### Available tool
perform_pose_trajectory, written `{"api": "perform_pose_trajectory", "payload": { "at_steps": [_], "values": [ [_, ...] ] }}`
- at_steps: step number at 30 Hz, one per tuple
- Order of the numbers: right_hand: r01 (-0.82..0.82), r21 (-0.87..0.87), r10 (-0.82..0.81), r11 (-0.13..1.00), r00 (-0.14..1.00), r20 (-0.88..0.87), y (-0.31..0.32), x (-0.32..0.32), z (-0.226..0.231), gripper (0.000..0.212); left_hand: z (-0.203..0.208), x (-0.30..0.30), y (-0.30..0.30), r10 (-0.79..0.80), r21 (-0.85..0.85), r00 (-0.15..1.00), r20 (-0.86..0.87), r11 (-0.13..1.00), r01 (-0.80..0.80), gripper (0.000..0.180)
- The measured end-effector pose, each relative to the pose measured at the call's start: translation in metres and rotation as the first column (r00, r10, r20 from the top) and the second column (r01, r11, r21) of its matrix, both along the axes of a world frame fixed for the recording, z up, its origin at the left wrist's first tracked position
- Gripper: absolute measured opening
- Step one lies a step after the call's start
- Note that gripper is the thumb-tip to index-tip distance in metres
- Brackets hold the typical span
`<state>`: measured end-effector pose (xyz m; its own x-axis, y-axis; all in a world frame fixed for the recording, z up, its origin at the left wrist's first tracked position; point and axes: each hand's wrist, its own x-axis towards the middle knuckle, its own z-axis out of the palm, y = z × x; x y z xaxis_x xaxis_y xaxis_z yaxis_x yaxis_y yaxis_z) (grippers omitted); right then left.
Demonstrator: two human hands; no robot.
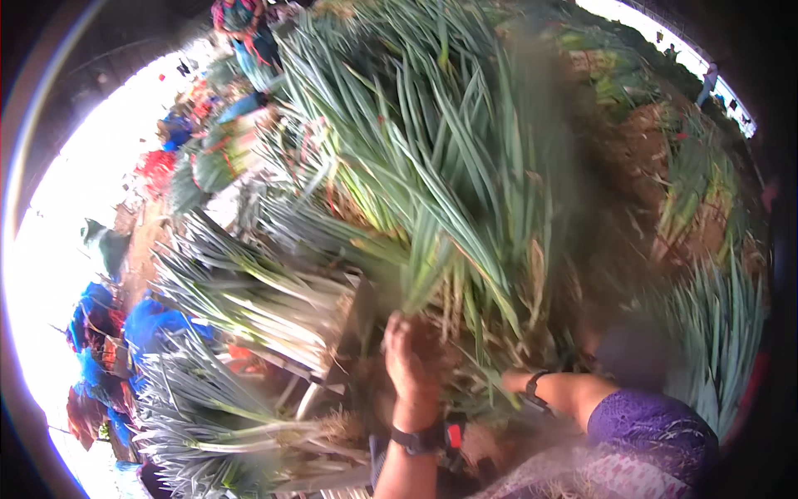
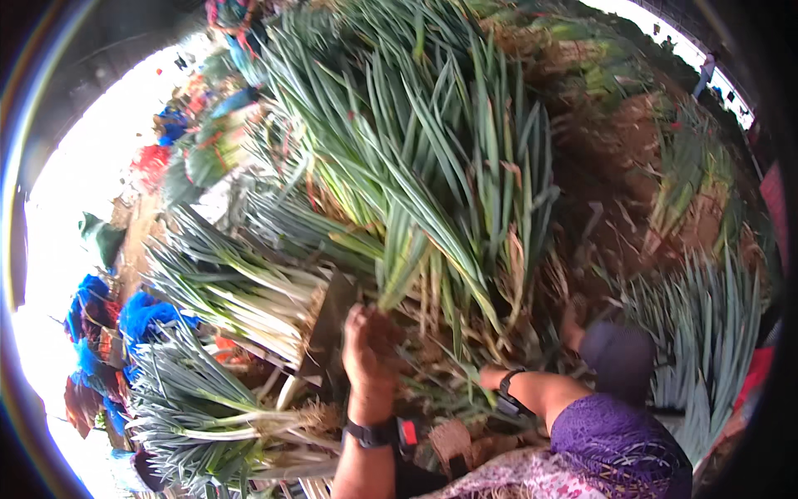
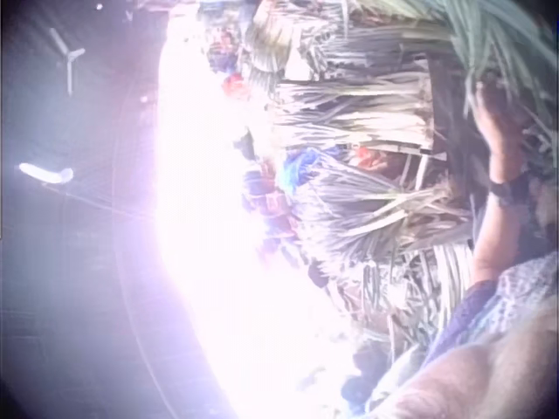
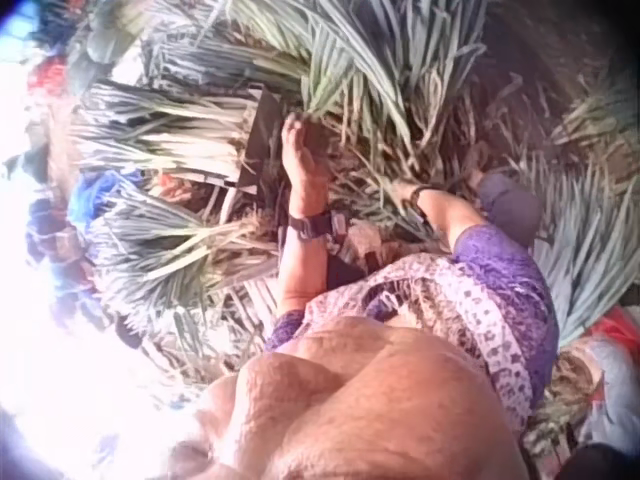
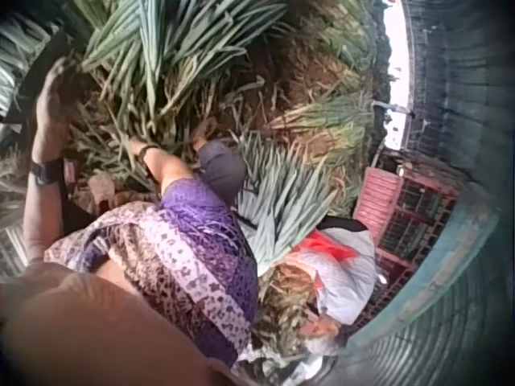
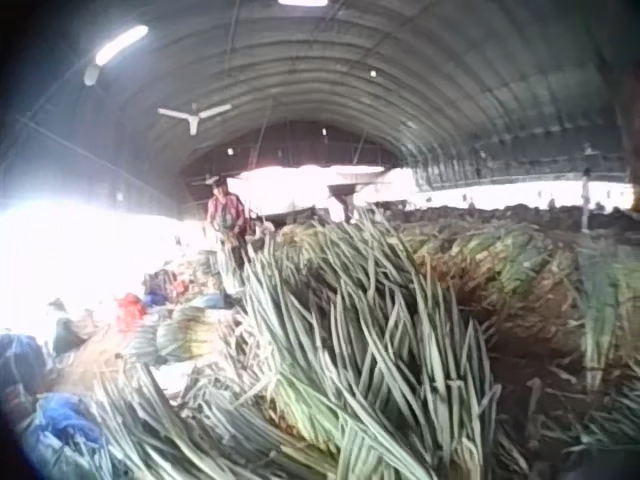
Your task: The person peels the outer layers from leeks by hand, trims the roots using a blade, and places the cleaned leeks onto a metal rack.
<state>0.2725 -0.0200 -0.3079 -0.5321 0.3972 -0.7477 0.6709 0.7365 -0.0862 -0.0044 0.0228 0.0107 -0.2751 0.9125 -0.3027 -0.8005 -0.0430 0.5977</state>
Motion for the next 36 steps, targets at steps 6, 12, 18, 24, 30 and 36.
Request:
{"api": "perform_pose_trajectory", "payload": {
  "at_steps": [6, 12, 18, 24, 30, 36],
  "values": [
    [0.424, -0.431, -0.415, 0.796, 0.902, 0.120, -0.117, 0.077, 0.050, 0.028, 0.014, -0.028, -0.002, 0.094, 0.003, 0.995, 0.037, 0.996, -0.094, 0.030],
    [0.779, -0.149, -0.789, 0.609, 0.578, -0.208, -0.001, 0.024, 0.108, 0.044, 0.013, -0.017, 0.001, 0.122, -0.108, 0.992, -0.029, 0.986, -0.124, 0.037],
    [0.971, -0.161, -0.778, 0.176, 0.037, -0.628, 0.118, -0.005, 0.080, 0.073, 0.005, -0.013, -0.001, 0.111, -0.142, 0.992, -0.059, 0.983, -0.119, 0.040],
    [0.923, -0.354, -0.897, 0.153, -0.020, -0.442, 0.164, 0.000, 0.074, 0.064, 0.004, -0.003, 0.009, 0.045, -0.138, 0.998, -0.046, 0.989, -0.051, 0.042],
    [0.633, -0.737, -0.734, 0.236, -0.381, -0.562, 0.153, -0.022, 0.138, 0.068, -0.001, -0.001, 0.014, 0.040, -0.135, 0.998, -0.044, 0.990, -0.046, 0.037],
    [0.995, -0.041, -0.153, 0.092, -0.027, -0.988, 0.193, -0.024, 0.167, 0.059, -0.009, -0.001, 0.022, 0.070, -0.135, 0.997, -0.015, 0.988, -0.071, 0.033]
  ]
}}
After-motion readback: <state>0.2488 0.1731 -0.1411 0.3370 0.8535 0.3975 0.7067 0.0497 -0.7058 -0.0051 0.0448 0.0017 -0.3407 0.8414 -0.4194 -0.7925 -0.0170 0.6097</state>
